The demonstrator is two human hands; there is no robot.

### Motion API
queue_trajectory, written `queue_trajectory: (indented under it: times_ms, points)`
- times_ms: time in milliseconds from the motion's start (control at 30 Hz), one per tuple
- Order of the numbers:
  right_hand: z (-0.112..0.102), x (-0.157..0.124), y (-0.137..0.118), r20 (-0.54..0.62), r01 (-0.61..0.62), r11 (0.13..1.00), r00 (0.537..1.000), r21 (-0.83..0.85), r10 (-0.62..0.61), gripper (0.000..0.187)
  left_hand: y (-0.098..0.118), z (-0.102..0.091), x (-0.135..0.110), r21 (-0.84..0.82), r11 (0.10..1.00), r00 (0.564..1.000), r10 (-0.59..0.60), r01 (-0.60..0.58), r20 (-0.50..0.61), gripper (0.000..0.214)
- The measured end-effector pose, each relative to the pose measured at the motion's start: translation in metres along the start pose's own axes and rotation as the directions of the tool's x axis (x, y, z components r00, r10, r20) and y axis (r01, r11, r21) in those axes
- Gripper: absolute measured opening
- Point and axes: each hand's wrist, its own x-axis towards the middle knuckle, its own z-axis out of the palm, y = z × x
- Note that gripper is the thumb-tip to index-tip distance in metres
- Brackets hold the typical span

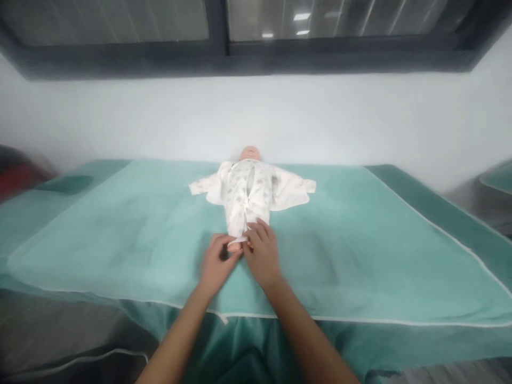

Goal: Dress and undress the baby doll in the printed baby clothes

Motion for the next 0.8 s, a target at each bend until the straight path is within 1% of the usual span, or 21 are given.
queue_trajectory:
  times_ms: [100, 200, 367, 467, 500, 533, 600, 667, 733, 800]
  points:
    - [-0.001, -0.004, -0.002, -0.027, -0.004, 1.0, 1.0, -0.018, 0.004, 0.017, -0.002, 0.001, -0.002, -0.025, 1.0, 1.0, -0.014, 0.014, 0.001, 0.018]
    - [-0.006, -0.009, -0.007, -0.026, 0.006, 1.0, 1.0, -0.023, -0.006, 0.012, -0.003, 0.002, -0.005, -0.053, 0.998, 0.999, -0.033, 0.031, -0.027, 0.016]
    - [-0.014, -0.013, -0.017, 0.023, 0.12, 0.99, 0.992, 0.078, -0.122, 0.018, -0.006, 0.002, -0.009, -0.052, 0.998, 0.995, -0.033, 0.028, -0.094, 0.014]
    - [-0.018, -0.016, -0.019, 0.079, 0.139, 0.977, 0.985, 0.16, -0.153, 0.019, -0.008, 0.001, -0.011, -0.026, 0.999, 0.992, -0.037, 0.034, -0.122, 0.02]
    - [-0.02, -0.017, -0.018, 0.075, 0.119, 0.972, 0.988, 0.204, -0.136, 0.02, -0.008, 0.0, -0.011, -0.019, 0.999, 0.991, -0.033, 0.03, -0.127, 0.022]
    - [-0.022, -0.02, -0.016, 0.054, 0.077, 0.966, 0.994, 0.247, -0.093, 0.02, -0.009, 0.0, -0.012, -0.01, 1.0, 0.991, -0.024, 0.023, -0.128, 0.023]
    - [-0.026, -0.026, -0.009, -0.025, -0.053, 0.955, 0.998, 0.291, 0.063, 0.022, -0.009, 0.0, -0.013, 0.023, 1.0, 0.993, 0.008, -0.005, -0.121, 0.027]
    - [-0.029, -0.032, 0.0, -0.086, -0.194, 0.947, 0.971, 0.255, 0.223, 0.026, -0.01, 0.002, -0.014, 0.073, 0.996, 0.992, 0.061, -0.054, -0.111, 0.031]
    - [-0.031, -0.036, 0.007, -0.067, -0.282, 0.942, 0.952, 0.184, 0.298, 0.027, -0.009, 0.004, -0.016, 0.122, 0.987, 0.988, 0.118, -0.107, -0.094, 0.033]
    - [-0.032, -0.038, 0.014, 0.018, -0.32, 0.946, 0.947, 0.055, 0.32, 0.029, -0.008, 0.007, -0.019, 0.173, 0.97, 0.98, 0.184, -0.169, -0.071, 0.035]
